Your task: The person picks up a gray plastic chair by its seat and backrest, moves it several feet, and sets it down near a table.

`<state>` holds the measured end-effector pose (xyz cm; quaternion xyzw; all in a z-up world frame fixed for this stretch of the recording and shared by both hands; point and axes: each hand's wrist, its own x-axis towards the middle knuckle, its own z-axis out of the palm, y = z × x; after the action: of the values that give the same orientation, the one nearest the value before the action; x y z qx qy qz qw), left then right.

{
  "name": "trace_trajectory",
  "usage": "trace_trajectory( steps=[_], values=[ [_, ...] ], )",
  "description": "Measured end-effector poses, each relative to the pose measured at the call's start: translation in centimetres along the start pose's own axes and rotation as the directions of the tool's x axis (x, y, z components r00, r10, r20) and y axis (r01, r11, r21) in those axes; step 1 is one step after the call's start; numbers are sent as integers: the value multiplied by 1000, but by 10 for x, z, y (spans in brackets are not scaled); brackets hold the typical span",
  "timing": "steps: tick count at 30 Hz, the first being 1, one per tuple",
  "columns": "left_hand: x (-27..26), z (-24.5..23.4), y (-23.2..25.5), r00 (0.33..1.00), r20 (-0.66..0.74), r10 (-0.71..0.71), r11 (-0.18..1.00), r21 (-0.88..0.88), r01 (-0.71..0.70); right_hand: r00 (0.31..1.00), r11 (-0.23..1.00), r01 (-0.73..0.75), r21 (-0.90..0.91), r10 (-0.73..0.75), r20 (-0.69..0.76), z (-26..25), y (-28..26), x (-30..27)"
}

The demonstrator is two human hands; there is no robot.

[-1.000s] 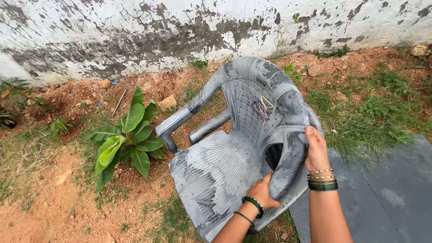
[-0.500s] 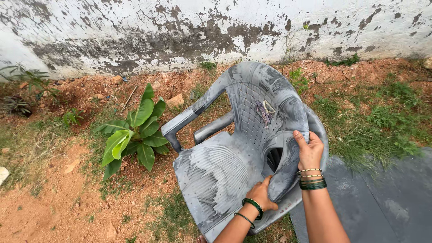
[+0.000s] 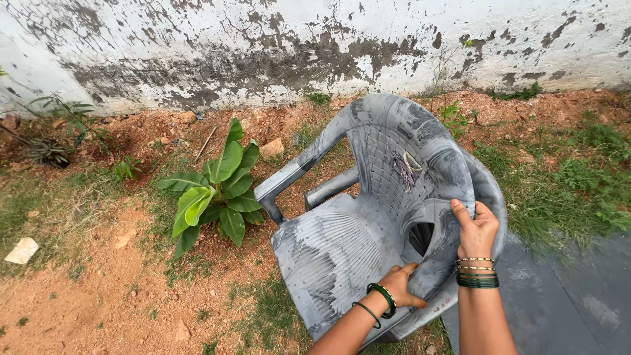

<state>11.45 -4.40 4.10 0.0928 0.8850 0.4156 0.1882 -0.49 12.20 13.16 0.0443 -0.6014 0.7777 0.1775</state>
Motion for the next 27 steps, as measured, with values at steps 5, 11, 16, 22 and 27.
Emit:
trace_trajectory(
  steps=[5,11,16,22,27],
  values=[
    [6,-64,16,944,-324,54,997,-27,-67,1000,1000,-13,24,13,6,-4,-4,-24],
    [-5,-163,62,688,-646,331,941,279,-190,1000,1000,-7,-18,7,-9,6,-9,-47],
    [-8,-223,108,680,-573,458,855,494,-159,1000,1000,-6,-23,6,9,29,-20,-72],
    [-4,-264,127,786,-310,535,658,736,-158,999,999,-16,-47,18,42,51,-31,-103],
    [-11,-275,110,807,-242,538,624,758,-189,998,998,1,-68,3,58,68,-29,-122]
  ],
)
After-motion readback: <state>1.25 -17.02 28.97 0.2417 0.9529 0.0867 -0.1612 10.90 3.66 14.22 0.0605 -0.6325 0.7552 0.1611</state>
